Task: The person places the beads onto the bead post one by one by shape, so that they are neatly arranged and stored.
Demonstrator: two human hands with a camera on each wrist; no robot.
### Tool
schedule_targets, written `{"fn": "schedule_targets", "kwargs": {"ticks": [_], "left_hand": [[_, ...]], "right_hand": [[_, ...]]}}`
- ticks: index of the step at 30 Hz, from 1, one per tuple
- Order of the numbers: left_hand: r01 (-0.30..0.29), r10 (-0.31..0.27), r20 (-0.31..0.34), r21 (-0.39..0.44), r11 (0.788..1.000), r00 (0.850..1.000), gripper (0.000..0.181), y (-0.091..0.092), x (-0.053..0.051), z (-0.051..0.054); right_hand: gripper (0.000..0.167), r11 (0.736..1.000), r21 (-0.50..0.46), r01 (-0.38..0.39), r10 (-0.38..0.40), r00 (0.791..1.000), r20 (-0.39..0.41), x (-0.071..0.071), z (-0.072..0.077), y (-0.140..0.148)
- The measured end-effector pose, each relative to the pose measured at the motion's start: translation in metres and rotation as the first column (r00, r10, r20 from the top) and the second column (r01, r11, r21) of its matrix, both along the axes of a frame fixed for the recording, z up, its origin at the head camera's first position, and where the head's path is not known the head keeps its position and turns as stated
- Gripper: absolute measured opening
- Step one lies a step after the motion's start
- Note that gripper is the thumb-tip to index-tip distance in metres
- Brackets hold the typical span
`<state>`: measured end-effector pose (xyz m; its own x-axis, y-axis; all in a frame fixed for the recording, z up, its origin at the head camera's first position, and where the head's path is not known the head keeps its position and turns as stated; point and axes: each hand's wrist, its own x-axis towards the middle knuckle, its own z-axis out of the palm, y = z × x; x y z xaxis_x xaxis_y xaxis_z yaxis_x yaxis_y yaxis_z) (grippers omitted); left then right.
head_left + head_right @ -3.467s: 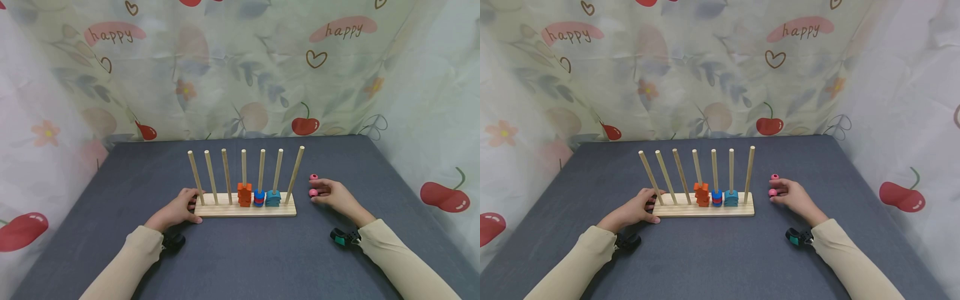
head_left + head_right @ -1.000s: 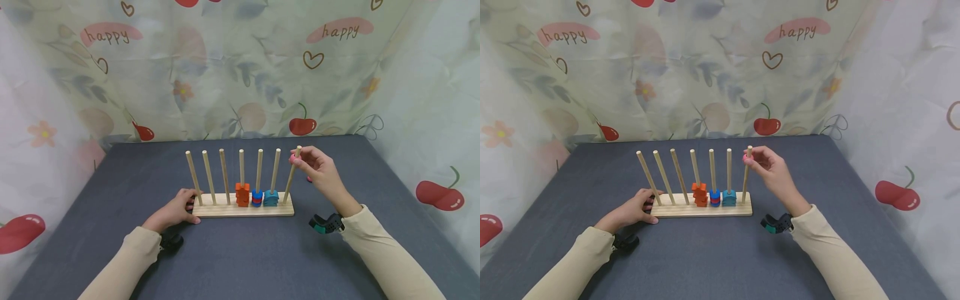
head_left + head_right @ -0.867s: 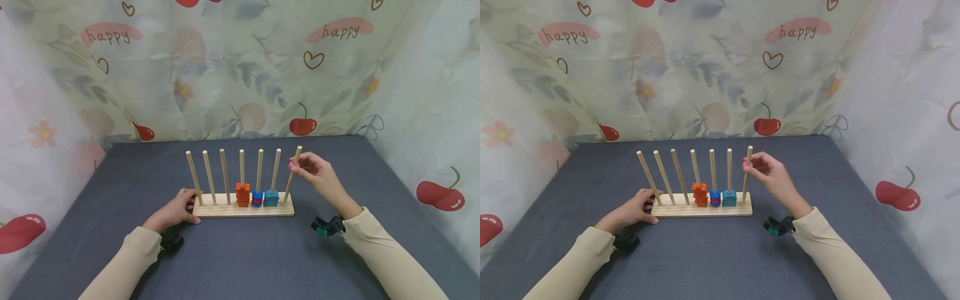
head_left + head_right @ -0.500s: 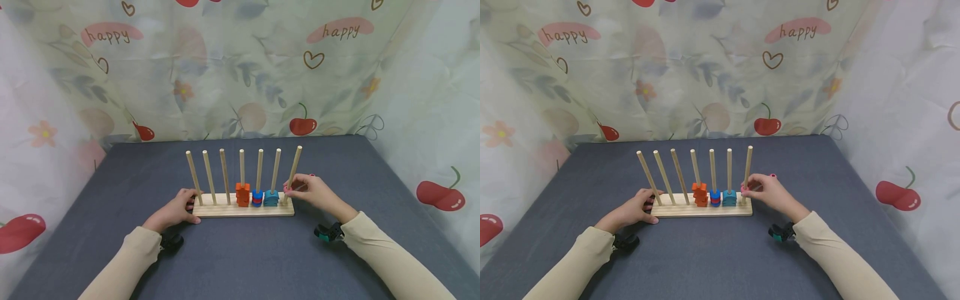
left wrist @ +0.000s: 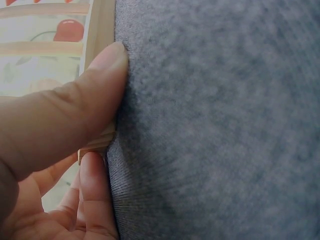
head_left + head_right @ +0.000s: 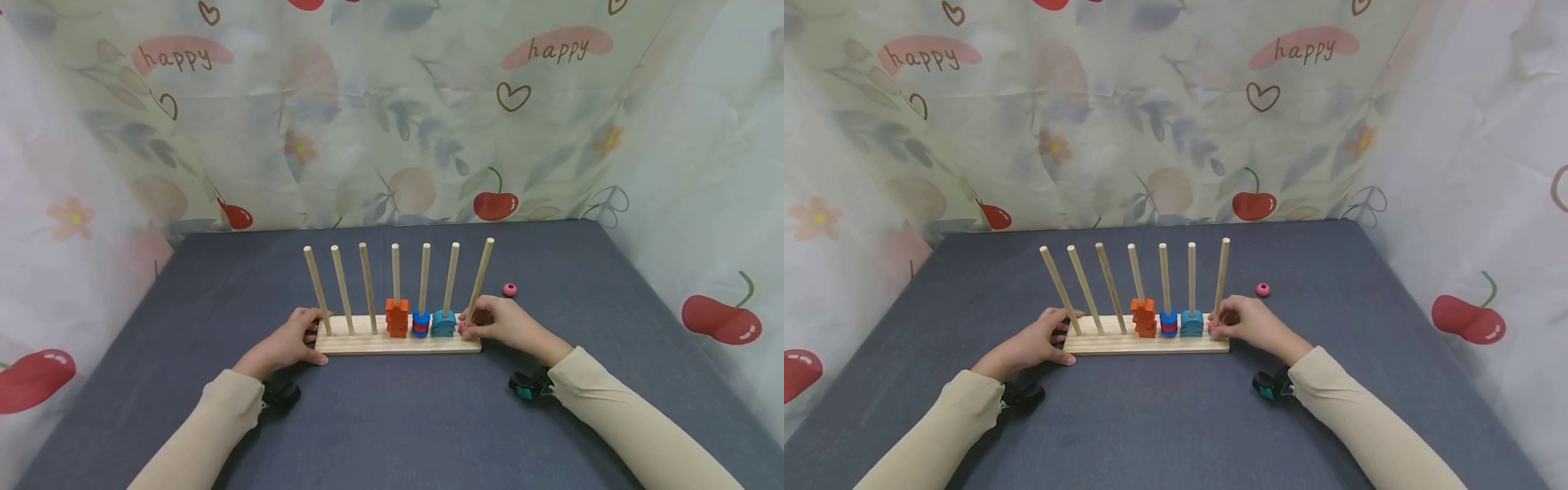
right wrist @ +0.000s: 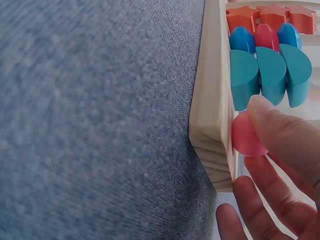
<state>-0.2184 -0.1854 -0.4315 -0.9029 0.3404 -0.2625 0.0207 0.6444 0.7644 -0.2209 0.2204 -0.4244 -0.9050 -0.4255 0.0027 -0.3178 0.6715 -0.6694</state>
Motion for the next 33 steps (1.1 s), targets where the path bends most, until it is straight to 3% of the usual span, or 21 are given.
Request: {"fn": "schedule_targets", "kwargs": {"ticks": [13,20,26,33], "left_hand": [[0.002,-0.002,-0.001,0.001,1.000,1.000,0.082,0.001,0.001,0.001],[0.003,-0.003,0.003,0.003,1.000,1.000,0.082,0.001,0.001,0.001],[0.009,-0.009,0.000,0.003,1.000,1.000,0.082,0.001,0.000,0.002],[0.008,-0.008,0.001,-0.002,1.000,1.000,0.082,0.000,0.000,0.001]], "right_hand": [[0.029,0.999,-0.053,-0.005,0.006,1.000,0.016,0.000,0.002,0.008],[0.054,0.995,-0.053,0.090,-0.091,0.996,-0.020,-0.004,0.010,0.026],[0.071,0.973,-0.043,0.228,-0.229,0.973,-0.013,-0.013,0.015,0.045],[0.079,0.953,0.024,0.300,-0.301,0.954,0.015,-0.030,0.007,0.062]]}}
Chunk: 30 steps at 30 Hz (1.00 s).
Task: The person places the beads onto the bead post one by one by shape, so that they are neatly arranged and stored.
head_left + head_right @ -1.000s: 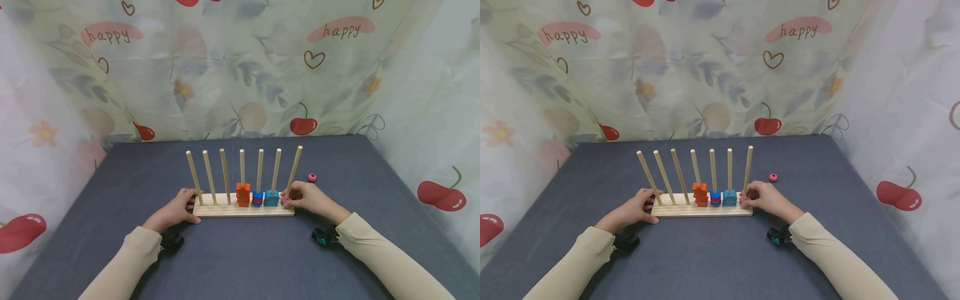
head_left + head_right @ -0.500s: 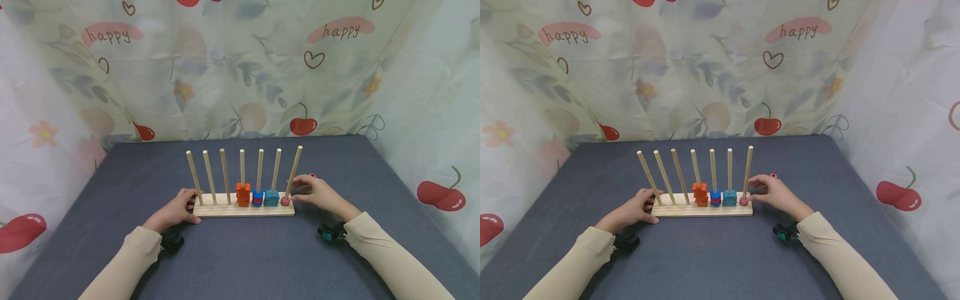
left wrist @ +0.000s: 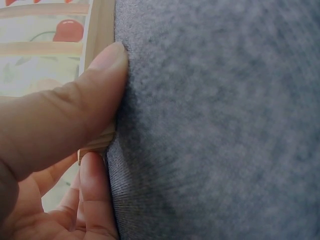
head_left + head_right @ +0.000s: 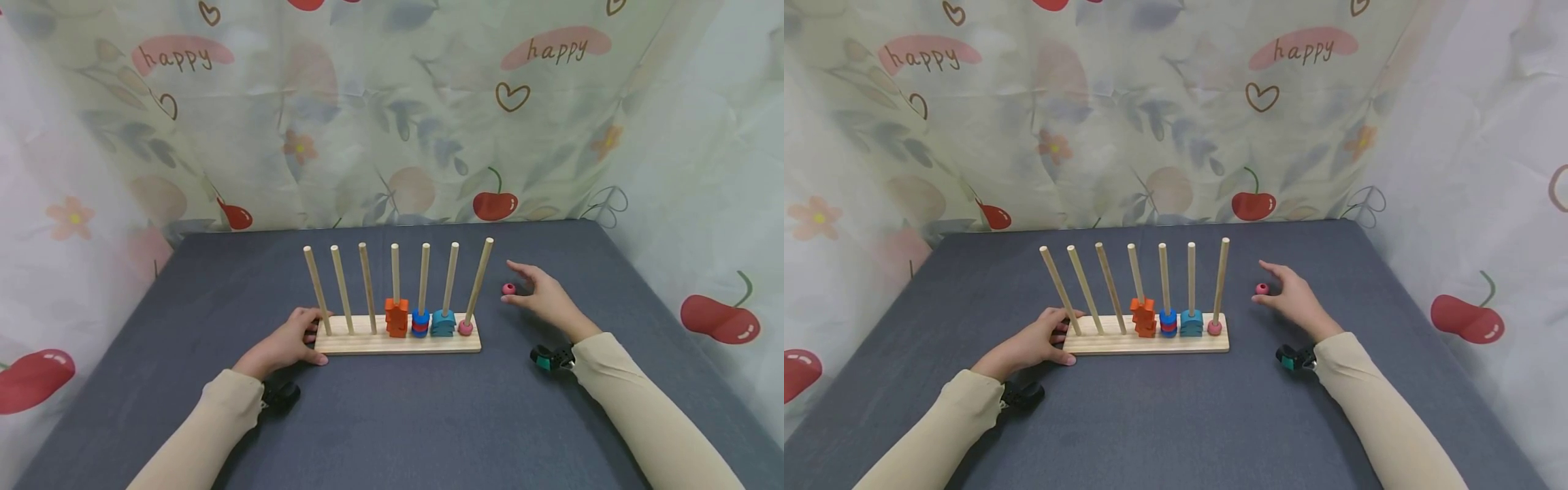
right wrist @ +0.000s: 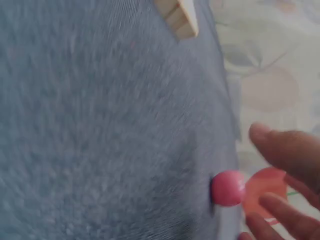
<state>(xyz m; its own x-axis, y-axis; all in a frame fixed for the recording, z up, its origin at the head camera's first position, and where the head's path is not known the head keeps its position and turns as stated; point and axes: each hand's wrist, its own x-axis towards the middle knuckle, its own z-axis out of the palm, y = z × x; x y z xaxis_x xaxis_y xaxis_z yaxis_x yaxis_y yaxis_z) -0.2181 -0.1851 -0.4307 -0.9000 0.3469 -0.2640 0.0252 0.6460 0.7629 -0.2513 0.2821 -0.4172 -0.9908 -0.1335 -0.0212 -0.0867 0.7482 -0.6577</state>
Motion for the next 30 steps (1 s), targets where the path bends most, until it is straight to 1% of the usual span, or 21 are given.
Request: {"fn": "schedule_targets", "kwargs": {"ticks": [3,6,9,14,17,21,23,25,27,30], "left_hand": [[-0.002,0.002,-0.003,-0.004,1.000,1.000,0.082,0.000,0.001,0.000],[-0.001,0.001,-0.006,-0.001,1.000,1.000,0.082,0.000,0.001,0.000],[-0.003,0.003,-0.003,0.009,1.000,1.000,0.083,0.000,0.000,-0.001],[-0.008,0.008,-0.007,0.008,1.000,1.000,0.083,0.000,0.000,-0.002],[-0.010,0.010,-0.007,0.001,1.000,1.000,0.083,0.000,-0.001,-0.002],[-0.011,0.011,-0.002,0.002,1.000,1.000,0.083,0.001,-0.001,-0.003],[-0.011,0.011,-0.001,0.002,1.000,1.000,0.082,0.001,-0.001,-0.002],[-0.013,0.013,0.001,-0.001,1.000,1.000,0.082,0.001,-0.001,-0.002],[-0.016,0.016,0.005,-0.001,1.000,1.000,0.083,0.001,-0.001,-0.002],[-0.018,0.018,0.009,0.002,1.000,1.000,0.083,0.001,-0.001,-0.002]], "right_hand": [[0.077,1.000,-0.008,-0.005,0.005,0.999,0.038,-0.005,-0.005,0.004],[0.069,1.000,-0.027,-0.001,0.003,0.998,0.057,-0.010,-0.009,0.007],[0.059,1.000,-0.024,0.007,-0.006,0.999,0.052,-0.014,-0.011,0.008],[0.045,1.000,0.024,0.017,-0.017,0.999,0.034,-0.017,-0.011,0.007],[0.040,0.999,0.040,0.026,-0.027,0.999,0.024,-0.017,-0.010,0.007],[0.038,0.999,0.030,0.045,-0.045,0.999,0.017,-0.015,-0.008,0.005],[0.039,0.998,0.008,0.058,-0.058,0.998,0.012,-0.013,-0.005,0.002],[0.039,0.997,-0.025,0.072,-0.072,0.997,0.011,-0.010,0.001,-0.002],[0.040,0.994,-0.065,0.086,-0.086,0.996,0.006,-0.006,0.011,-0.009],[0.041,0.985,-0.134,0.107,-0.110,0.994,-0.013,0.002,0.031,-0.020]]}}
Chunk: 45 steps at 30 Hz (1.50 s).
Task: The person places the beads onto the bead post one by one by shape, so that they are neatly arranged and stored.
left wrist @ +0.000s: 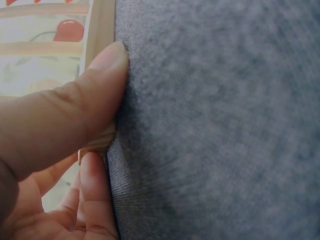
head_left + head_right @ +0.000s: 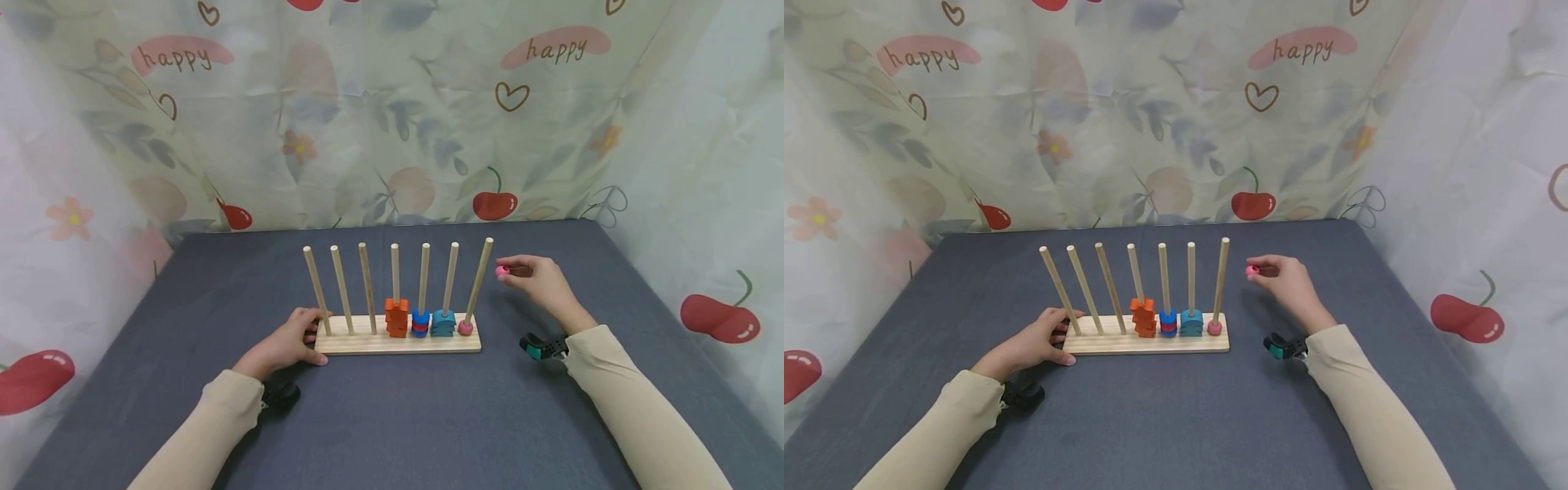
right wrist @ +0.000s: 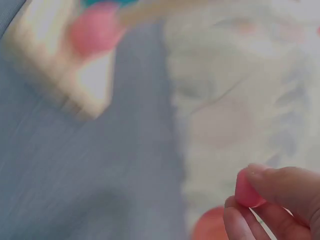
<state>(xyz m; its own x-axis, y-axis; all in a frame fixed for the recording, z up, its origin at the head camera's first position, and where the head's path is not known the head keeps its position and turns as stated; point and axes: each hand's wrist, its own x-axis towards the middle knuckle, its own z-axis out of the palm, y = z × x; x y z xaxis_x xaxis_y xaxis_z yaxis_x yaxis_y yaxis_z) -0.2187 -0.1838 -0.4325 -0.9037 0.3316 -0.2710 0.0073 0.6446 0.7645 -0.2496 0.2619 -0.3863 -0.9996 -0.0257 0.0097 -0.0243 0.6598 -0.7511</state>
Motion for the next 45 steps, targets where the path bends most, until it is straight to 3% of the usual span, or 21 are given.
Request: {"fn": "schedule_targets", "kwargs": {"ticks": [6,11,19,22,25,29,37,45], "left_hand": [[-0.002,0.002,0.002,0.002,1.000,1.000,0.083,0.000,0.001,0.000],[0.000,0.000,-0.001,-0.001,1.000,1.000,0.082,-0.001,0.001,0.001],[0.004,-0.004,-0.003,0.003,1.000,1.000,0.083,-0.001,0.001,0.001],[0.008,-0.008,-0.001,0.004,1.000,1.000,0.082,-0.001,0.001,0.002],[0.012,-0.012,0.000,0.001,1.000,1.000,0.081,-0.001,0.001,0.003],[0.014,-0.014,-0.002,-0.007,1.000,1.000,0.081,0.000,0.001,0.003],[0.009,-0.009,-0.001,0.002,1.000,1.000,0.082,0.000,0.001,0.003],[0.006,-0.006,0.008,-0.002,1.000,1.000,0.082,-0.001,0.000,0.003]], "right_hand": [[0.050,0.990,-0.142,-0.003,-0.020,0.987,-0.160,0.022,0.043,-0.022],[0.044,0.944,-0.320,-0.073,-0.044,0.938,-0.344,0.040,0.068,-0.037],[0.038,0.876,-0.439,-0.198,-0.091,0.828,-0.554,0.054,0.076,-0.054],[0.036,0.854,-0.454,-0.256,-0.076,0.800,-0.594,0.057,0.075,-0.058],[0.035,0.851,-0.439,-0.289,-0.049,0.787,-0.614,0.058,0.074,-0.059],[0.036,0.858,-0.423,-0.290,-0.017,0.808,-0.588,0.058,0.073,-0.060],[0.036,0.889,-0.393,-0.236,0.044,0.898,-0.438,0.057,0.068,-0.055],[0.037,0.897,-0.386,-0.214,0.128,0.963,-0.238,0.052,0.045,-0.046]]}}
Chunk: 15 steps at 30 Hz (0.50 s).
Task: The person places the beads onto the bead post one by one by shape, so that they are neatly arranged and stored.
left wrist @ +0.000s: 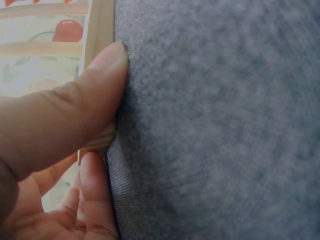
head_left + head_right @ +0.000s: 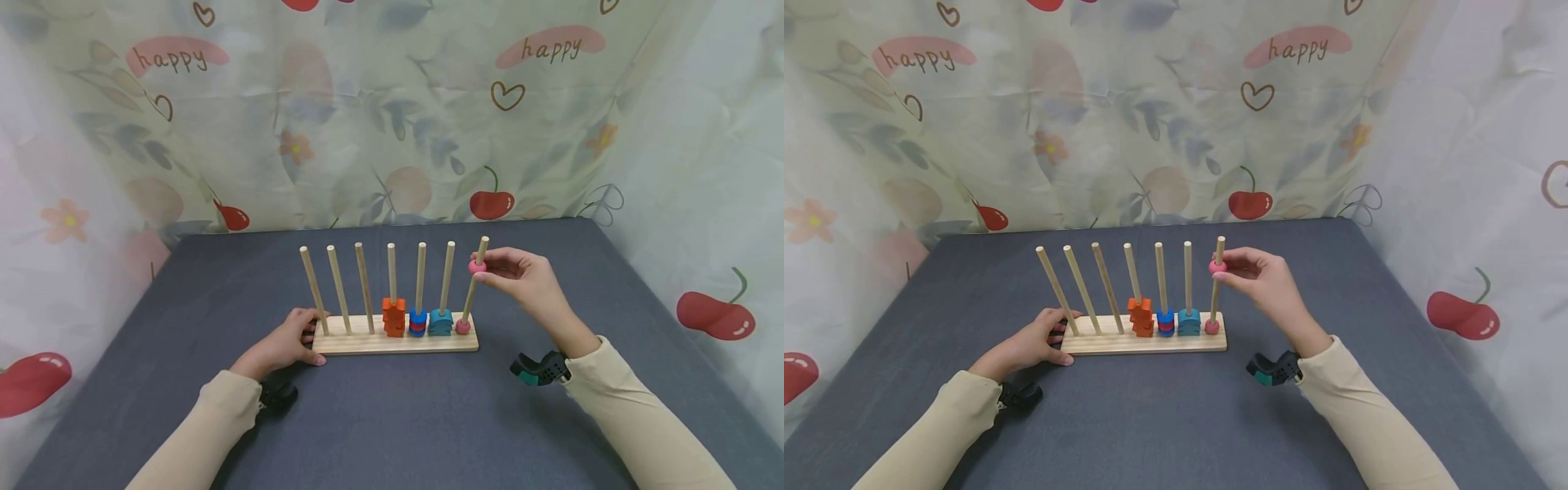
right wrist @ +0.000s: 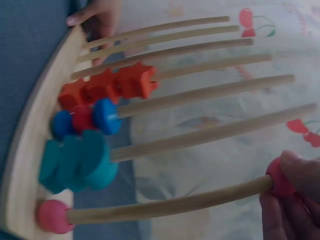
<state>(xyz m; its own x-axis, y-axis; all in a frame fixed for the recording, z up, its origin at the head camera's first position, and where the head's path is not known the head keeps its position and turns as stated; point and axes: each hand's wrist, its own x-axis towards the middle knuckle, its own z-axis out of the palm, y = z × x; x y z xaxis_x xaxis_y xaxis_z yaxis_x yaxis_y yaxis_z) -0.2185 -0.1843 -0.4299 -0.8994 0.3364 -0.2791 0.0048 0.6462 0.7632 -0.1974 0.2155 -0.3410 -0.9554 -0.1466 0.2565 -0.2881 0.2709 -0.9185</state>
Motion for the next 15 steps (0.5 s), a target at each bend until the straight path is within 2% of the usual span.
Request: {"fn": "schedule_targets", "kwargs": {"ticks": [5,9,15], "left_hand": [[0.005,-0.005,-0.003,0.012,1.000,1.000,0.083,0.000,0.000,-0.001],[0.006,-0.006,-0.009,0.020,1.000,1.000,0.084,0.000,0.000,-0.002],[0.000,0.000,-0.009,0.022,1.000,1.000,0.084,0.001,0.000,-0.002]], "right_hand": [[0.034,0.991,0.132,-0.007,-0.006,0.995,0.101,-0.002,-0.020,0.001],[0.030,0.974,0.227,-0.009,-0.023,0.990,0.140,-0.004,-0.036,-0.001],[0.027,0.961,0.273,-0.042,-0.003,0.987,0.163,-0.006,-0.059,-0.001]]}}
